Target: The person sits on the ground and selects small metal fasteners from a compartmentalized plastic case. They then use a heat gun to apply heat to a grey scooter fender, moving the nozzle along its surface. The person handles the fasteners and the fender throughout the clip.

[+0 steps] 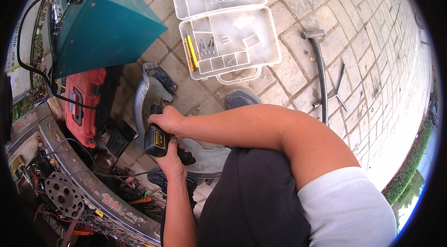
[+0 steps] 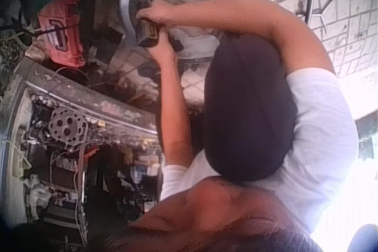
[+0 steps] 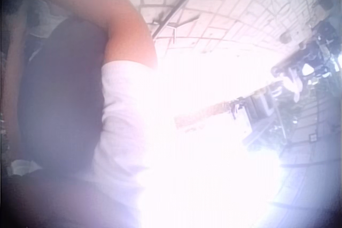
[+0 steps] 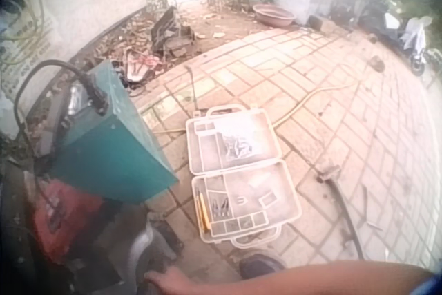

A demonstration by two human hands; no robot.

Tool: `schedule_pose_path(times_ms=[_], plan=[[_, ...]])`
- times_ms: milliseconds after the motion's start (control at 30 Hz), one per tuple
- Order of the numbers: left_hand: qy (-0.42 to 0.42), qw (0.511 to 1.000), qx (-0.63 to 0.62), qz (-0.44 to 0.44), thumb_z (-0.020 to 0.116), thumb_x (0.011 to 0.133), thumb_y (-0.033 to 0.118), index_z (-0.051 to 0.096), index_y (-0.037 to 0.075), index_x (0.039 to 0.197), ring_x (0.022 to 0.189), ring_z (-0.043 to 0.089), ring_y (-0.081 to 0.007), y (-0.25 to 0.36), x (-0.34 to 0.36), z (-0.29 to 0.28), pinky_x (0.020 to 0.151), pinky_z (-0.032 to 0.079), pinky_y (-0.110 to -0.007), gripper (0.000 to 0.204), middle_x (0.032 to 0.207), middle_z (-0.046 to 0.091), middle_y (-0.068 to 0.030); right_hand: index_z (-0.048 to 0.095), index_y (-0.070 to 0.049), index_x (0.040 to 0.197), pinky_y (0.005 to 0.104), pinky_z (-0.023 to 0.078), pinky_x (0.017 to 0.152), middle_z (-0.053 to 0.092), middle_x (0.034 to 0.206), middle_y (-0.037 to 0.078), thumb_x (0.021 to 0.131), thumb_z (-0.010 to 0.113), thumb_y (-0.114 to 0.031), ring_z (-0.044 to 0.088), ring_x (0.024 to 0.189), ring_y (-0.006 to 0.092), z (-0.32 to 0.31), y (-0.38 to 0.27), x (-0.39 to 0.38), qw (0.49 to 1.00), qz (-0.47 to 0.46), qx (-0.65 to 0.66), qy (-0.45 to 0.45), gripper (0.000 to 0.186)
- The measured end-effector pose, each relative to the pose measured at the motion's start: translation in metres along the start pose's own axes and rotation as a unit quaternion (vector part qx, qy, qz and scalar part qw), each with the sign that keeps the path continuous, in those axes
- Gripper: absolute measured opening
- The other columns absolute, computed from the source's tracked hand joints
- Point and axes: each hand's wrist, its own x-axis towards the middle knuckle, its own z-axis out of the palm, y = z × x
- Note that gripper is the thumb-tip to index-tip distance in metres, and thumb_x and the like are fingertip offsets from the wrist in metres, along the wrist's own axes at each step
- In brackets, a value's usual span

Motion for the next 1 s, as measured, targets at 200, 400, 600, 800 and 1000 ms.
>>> schedule_pose_path(times_ms=[200, 400, 600, 800, 1000], plan=[[-0.002, 1.0, 0.006, 0.01, 0.065, 0.085, -0.002, 0.057, 0.001, 0.112, 0.069, 0.057, -0.013, -0.001, -0.001, 0.0, 0.06, 0.05, -0.027, 0.028, 0.095, 0.062, -0.0046, 0.063, 0.007, 0.095, 0.0321, 0.053, 0.061, 0.065, 0.084, 0.011, 0.084, 0.07, -0.023, 0.065, 0.07, 0.0193, 0.0, 0.002, 0.003, 1.0, 0.015, -0.007, 0.005, 0.033], [-0.008, 1.0, 0.002, -0.01, 0.064, 0.086, -0.002, 0.058, 0.001, 0.111, 0.069, 0.057, -0.0132, -0.003, 0.001, -0.004, 0.062, 0.05, -0.028, 0.027, 0.097, 0.063, -0.005, 0.064, 0.008, 0.095, 0.0322, 0.052, 0.061, 0.065, 0.084, 0.012, 0.084, 0.069, -0.024, 0.065, 0.071, 0.0195, -0.001, 0.002, 0.003, 0.999, 0.015, -0.029, 0.006, 0.033], [-0.005, 1.0, -0.004, -0.027, 0.064, 0.086, -0.002, 0.058, 0.001, 0.112, 0.069, 0.057, -0.0134, -0.002, -0.001, -0.003, 0.062, 0.05, -0.028, 0.027, 0.096, 0.063, -0.0051, 0.064, 0.009, 0.096, 0.0324, 0.052, 0.065, 0.066, 0.085, 0.012, 0.086, 0.068, -0.027, 0.064, 0.072, 0.0194, 0.0, 0.0, -0.001, 0.999, 0.013, -0.032, 0.011, 0.037], [-0.011, 1.0, 0.0, -0.015, 0.062, 0.086, -0.003, 0.056, 0.001, 0.114, 0.068, 0.057, -0.0129, -0.005, -0.001, -0.005, 0.061, 0.05, -0.027, 0.029, 0.098, 0.062, -0.0066, 0.066, 0.002, 0.101, 0.0358, 0.052, 0.069, 0.068, 0.087, 0.013, 0.091, 0.061, -0.036, 0.066, 0.077, 0.0224, -0.028, 0.006, 0.0, 0.986, -0.048, -0.154, -0.027, 0.039], [-0.021, 1.0, -0.003, 0.015, 0.061, 0.086, -0.004, 0.054, 0.0, 0.115, 0.065, 0.056, -0.0118, -0.006, -0.001, -0.006, 0.059, 0.051, -0.027, 0.03, 0.105, 0.062, -0.0088, 0.057, -0.008, 0.125, 0.042, 0.054, 0.064, 0.067, 0.098, 0.015, 0.088, 0.053, -0.02, 0.068, 0.079, 0.0326, -0.084, 0.01, 0.0, 0.648, -0.312, -0.693, 0.052, 0.039]])
